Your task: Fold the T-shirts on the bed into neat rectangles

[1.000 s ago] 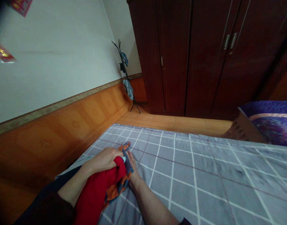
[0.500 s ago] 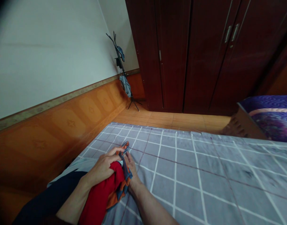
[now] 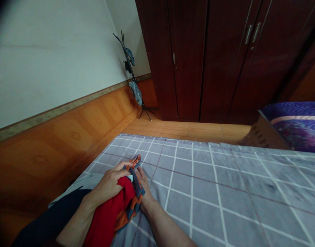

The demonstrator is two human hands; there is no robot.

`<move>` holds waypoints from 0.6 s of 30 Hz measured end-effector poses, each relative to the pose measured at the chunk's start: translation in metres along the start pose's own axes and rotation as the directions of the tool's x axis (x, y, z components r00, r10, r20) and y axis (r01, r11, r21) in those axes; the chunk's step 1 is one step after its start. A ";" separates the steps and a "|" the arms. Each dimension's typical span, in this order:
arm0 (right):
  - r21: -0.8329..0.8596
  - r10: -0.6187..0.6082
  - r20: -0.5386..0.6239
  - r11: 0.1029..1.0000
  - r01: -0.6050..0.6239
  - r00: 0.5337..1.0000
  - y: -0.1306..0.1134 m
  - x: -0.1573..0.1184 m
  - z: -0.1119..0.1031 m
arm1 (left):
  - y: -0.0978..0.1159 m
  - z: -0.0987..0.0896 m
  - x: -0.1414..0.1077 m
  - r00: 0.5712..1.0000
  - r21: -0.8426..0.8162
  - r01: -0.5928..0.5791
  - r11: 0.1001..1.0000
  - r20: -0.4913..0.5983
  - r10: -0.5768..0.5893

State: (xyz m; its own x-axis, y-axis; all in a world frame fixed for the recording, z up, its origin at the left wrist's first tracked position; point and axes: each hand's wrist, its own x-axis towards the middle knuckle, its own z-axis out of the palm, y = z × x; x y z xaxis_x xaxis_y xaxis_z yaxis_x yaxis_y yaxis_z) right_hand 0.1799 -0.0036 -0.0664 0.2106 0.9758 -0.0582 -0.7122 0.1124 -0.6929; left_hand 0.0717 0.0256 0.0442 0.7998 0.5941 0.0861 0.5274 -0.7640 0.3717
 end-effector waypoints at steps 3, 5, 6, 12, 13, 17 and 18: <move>0.046 -0.017 -0.025 0.999 0.018 1.000 0.002 -0.005 0.001 | 0.001 -0.001 0.000 1.000 0.003 0.006 1.000 0.002 -0.006; 0.072 -0.024 -0.031 0.997 0.026 0.999 0.002 -0.006 0.001 | 0.001 -0.001 0.000 1.000 -0.003 0.001 1.000 0.004 -0.001; 0.079 -0.023 -0.030 0.997 0.025 0.999 0.001 -0.006 0.000 | 0.000 0.000 0.001 1.000 -0.005 -0.004 1.000 0.010 0.004; 0.066 -0.040 -0.035 0.997 0.042 0.999 -0.002 0.002 -0.003 | -0.003 0.002 0.001 0.998 -0.003 -0.022 1.000 0.065 0.022; 0.057 -0.043 -0.032 0.997 0.044 0.999 -0.002 0.003 -0.003 | -0.003 0.002 0.001 0.998 -0.008 -0.018 1.000 0.067 0.019; 0.051 -0.029 -0.020 0.998 0.030 0.999 0.002 0.005 -0.001 | -0.002 0.002 0.002 0.996 -0.045 -0.025 0.999 0.079 0.029; 0.051 -0.031 -0.021 0.998 0.032 0.999 0.003 0.006 0.000 | -0.002 0.002 0.002 0.996 -0.056 -0.033 0.998 0.086 0.038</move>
State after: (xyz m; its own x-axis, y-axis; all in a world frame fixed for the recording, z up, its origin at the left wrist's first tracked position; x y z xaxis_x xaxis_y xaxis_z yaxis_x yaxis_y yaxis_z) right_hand 0.1790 0.0022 -0.0694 0.2467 0.9677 -0.0520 -0.7381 0.1529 -0.6571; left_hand 0.0726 0.0282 0.0418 0.8409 0.5408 0.0202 0.4839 -0.7680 0.4196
